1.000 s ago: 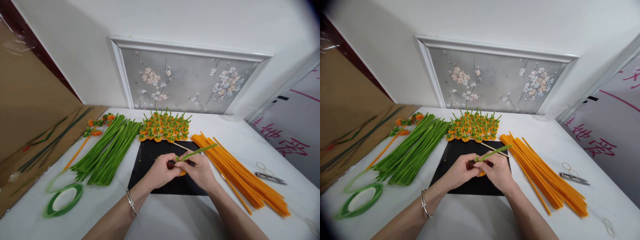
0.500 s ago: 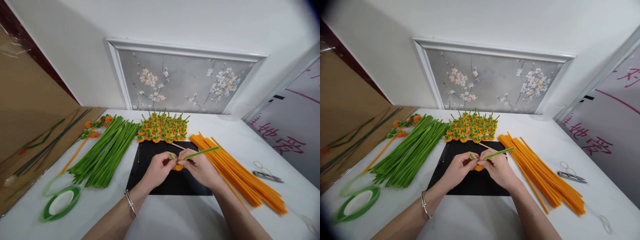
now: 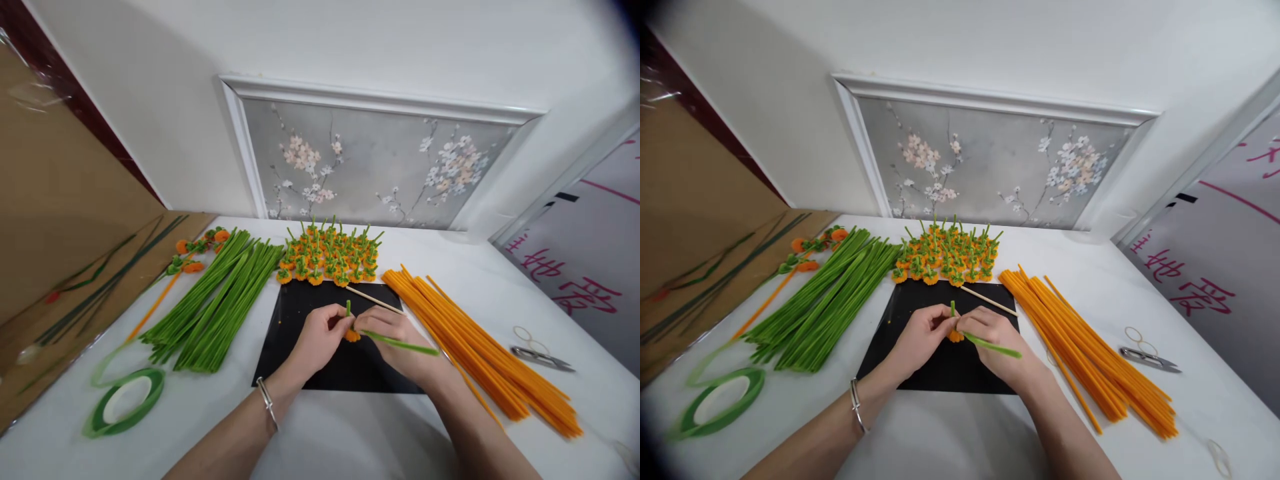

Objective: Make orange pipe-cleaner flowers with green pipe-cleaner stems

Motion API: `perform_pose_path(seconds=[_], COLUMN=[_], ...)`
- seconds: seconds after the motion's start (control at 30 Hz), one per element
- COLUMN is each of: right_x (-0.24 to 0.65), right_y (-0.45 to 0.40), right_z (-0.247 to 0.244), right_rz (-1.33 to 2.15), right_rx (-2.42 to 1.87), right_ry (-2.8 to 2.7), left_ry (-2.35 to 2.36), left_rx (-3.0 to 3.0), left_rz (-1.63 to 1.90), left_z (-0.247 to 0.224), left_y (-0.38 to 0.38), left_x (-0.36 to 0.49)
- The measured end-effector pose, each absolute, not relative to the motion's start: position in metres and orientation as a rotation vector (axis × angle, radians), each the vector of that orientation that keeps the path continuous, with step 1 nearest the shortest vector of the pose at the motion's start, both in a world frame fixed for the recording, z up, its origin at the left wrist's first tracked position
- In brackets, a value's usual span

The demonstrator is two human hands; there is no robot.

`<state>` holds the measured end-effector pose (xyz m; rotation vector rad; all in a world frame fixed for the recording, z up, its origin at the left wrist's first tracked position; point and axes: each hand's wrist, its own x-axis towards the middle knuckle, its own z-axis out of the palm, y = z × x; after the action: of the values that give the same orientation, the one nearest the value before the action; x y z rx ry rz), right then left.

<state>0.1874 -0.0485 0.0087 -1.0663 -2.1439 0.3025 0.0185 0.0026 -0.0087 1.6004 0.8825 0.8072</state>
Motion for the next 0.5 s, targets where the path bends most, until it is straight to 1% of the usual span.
perform_pose_path(seconds=[0.2, 0.37, 0.5], right_x=[0.187, 0.185, 0.180], right_y=[-0.049, -0.049, -0.051], right_z=[0.011, 0.013, 0.013], right_rz=[0.156, -0.148, -0.163], right_rx=[-1.019, -1.063, -1.087], right_ry=[-2.253, -2.348, -2.396], left_ry=[0.818, 0.768, 0.750], left_rx=[1.531, 1.423, 1.399], left_rz=[0.798, 0.709, 0.598], left_z=[-0.007, 0.001, 0.003], left_y=[0.005, 0.008, 0.008], left_x=[0.017, 0.010, 0.006])
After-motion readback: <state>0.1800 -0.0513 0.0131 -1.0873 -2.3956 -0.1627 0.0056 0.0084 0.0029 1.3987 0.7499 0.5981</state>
